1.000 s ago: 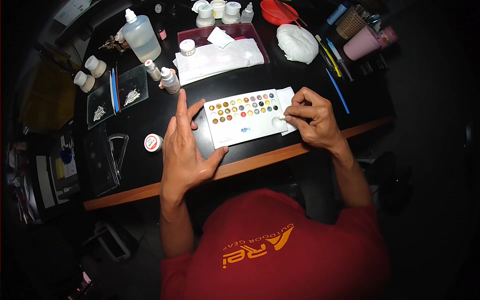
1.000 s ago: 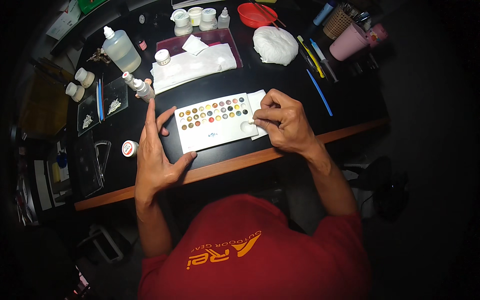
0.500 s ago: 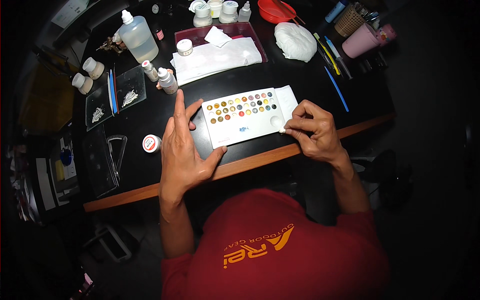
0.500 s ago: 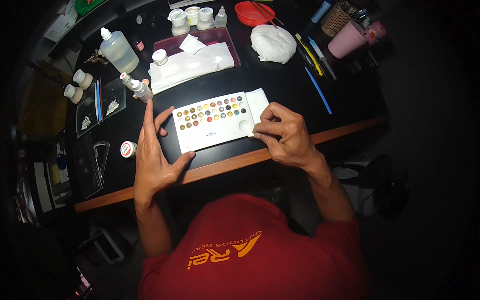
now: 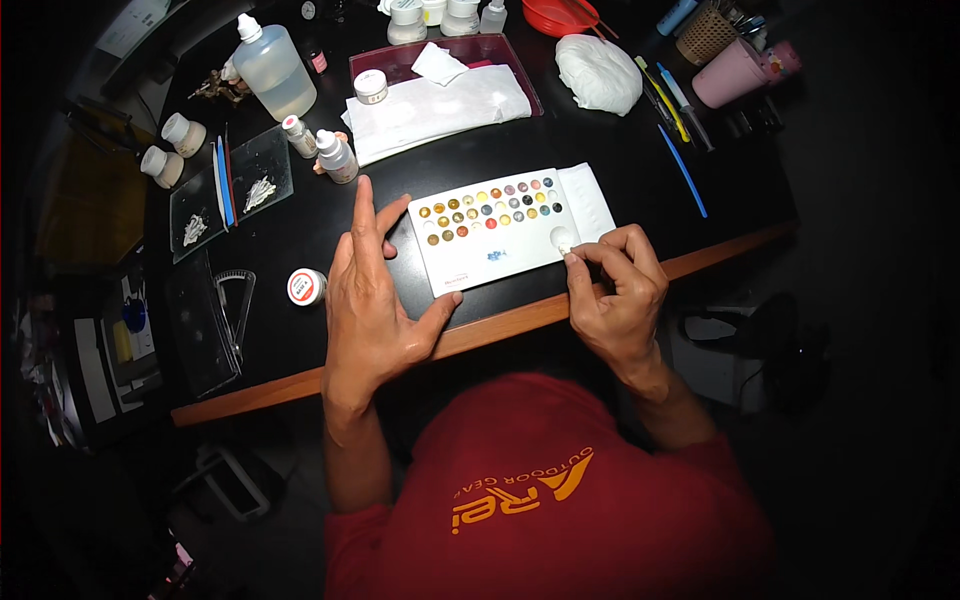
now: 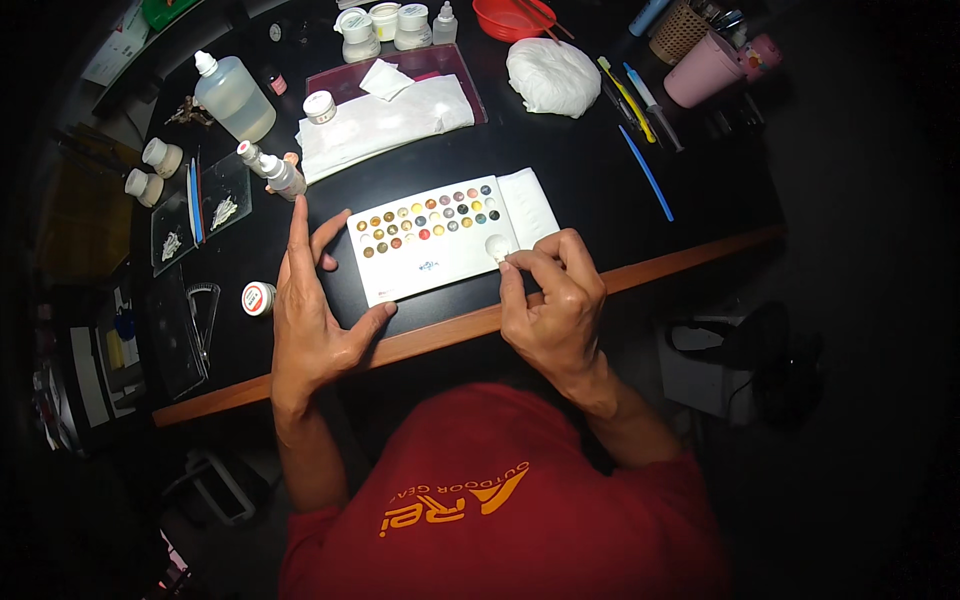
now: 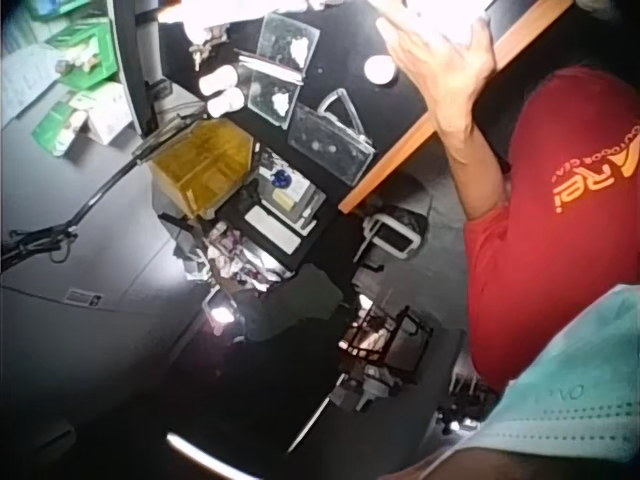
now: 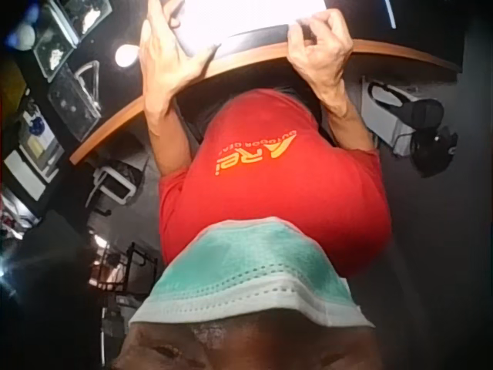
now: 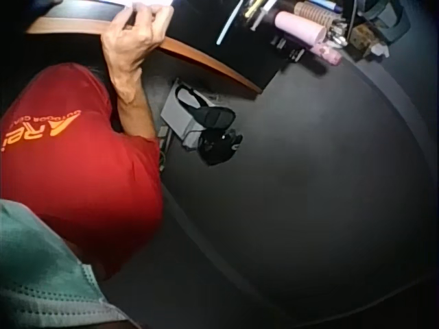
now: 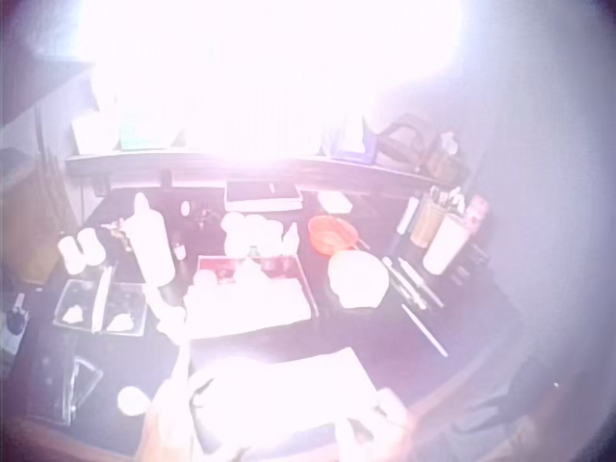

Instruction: Picking up dental stain containers from a drawer and preparing a color palette on a laboratory bench.

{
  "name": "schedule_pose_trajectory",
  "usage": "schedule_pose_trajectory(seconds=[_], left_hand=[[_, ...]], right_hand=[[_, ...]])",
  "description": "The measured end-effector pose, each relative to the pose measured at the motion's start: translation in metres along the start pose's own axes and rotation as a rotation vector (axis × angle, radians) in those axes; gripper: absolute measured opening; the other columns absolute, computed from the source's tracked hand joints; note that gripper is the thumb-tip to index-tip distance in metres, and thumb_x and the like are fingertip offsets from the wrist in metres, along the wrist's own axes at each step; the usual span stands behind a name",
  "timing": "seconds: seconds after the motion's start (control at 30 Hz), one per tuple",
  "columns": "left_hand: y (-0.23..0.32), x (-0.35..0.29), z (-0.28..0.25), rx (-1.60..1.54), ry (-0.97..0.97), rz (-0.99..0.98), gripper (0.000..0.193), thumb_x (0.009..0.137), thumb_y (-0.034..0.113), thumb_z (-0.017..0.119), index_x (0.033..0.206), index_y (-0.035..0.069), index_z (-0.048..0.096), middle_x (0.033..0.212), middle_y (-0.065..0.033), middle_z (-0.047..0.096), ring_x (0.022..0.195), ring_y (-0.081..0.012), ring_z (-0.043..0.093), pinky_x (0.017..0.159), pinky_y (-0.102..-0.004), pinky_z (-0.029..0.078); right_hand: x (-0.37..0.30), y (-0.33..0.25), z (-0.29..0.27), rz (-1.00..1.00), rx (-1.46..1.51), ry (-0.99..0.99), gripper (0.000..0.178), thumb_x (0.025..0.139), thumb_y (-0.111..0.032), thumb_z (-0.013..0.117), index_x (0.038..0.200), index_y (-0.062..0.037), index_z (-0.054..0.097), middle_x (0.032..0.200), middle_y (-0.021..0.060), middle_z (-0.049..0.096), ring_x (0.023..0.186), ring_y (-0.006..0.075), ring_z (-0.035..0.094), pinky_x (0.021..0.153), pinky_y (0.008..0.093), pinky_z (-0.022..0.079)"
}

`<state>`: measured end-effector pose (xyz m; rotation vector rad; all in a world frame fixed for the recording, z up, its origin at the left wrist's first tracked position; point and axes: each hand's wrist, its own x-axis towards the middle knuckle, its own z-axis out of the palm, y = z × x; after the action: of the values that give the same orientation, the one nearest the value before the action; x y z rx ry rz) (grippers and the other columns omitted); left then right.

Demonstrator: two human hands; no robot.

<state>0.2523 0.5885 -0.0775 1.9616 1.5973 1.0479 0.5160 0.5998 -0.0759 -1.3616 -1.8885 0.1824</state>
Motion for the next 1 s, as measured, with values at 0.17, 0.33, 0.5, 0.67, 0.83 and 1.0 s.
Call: schedule_pose_trajectory(seconds=[0.17,0.33,0.5,0.67,0.83,1.0], left_hand=[[-0.001,0.0,0.0,-0.004,0.006,0.009,0.126,0.067,0.016,0.091,0.166,-0.008,0.016,0.142,-0.021,0.063,0.105,-0.0338,0.061,0.098,-0.0423,0.05],[-0.004,0.0,-0.005,-0.064,-0.058,-0.004,0.126,0.068,0.014,0.09,0.166,-0.009,0.015,0.147,-0.0226,0.06,0.111,-0.035,0.06,0.102,-0.0425,0.049],[-0.013,-0.001,-0.013,-0.094,-0.124,0.039,0.127,0.07,0.011,0.089,0.167,-0.006,0.011,0.151,-0.0225,0.058,0.111,-0.0343,0.06,0.104,-0.0427,0.049],[-0.015,-0.001,-0.016,-0.132,-0.162,0.007,0.127,0.071,0.007,0.088,0.169,-0.003,0.008,0.153,-0.0216,0.057,0.11,-0.0331,0.059,0.105,-0.0427,0.049],[-0.015,0.001,-0.023,-0.221,-0.234,-0.008,0.122,0.073,0.002,0.078,0.169,-0.003,0.004,0.155,-0.0254,0.054,0.11,-0.0325,0.059,0.107,-0.0431,0.048],[-0.019,0.002,-0.024,-0.22,-0.256,0.018,0.116,0.073,-0.001,0.067,0.169,-0.004,0.003,0.155,-0.0274,0.053,0.111,-0.0321,0.059,0.108,-0.0434,0.047]], right_hand=[[-0.004,-0.019,0.015,-0.095,0.014,0.015,0.012,0.077,0.003,0.08,0.088,0.0034,0.075,0.084,0.0102,0.057,0.07,0.0226,0.06,0.06,0.0356,0.049],[-0.004,-0.034,0.028,-0.145,0.059,-0.012,0.012,0.076,0.004,0.079,0.086,0.0032,0.073,0.083,0.0113,0.057,0.07,0.0249,0.06,0.061,0.0367,0.049],[-0.006,-0.045,0.039,-0.157,0.1,-0.035,0.011,0.076,0.003,0.078,0.086,0.0024,0.073,0.083,0.0109,0.057,0.07,0.0256,0.06,0.064,0.0388,0.049],[-0.006,-0.063,0.051,-0.242,0.087,-0.059,0.012,0.075,0.0,0.077,0.087,0.0001,0.073,0.083,0.0088,0.057,0.071,0.0242,0.058,0.065,0.0386,0.041],[-0.007,-0.073,0.059,-0.242,0.104,-0.086,0.011,0.076,-0.004,0.078,0.086,-0.002,0.073,0.081,0.0062,0.057,0.072,0.0207,0.059,0.072,0.0383,0.037],[-0.007,-0.073,0.054,-0.21,0.25,-0.092,0.011,0.076,-0.002,0.081,0.086,-0.0027,0.076,0.082,0.0067,0.059,0.072,0.0193,0.059,0.072,0.0366,0.038]])
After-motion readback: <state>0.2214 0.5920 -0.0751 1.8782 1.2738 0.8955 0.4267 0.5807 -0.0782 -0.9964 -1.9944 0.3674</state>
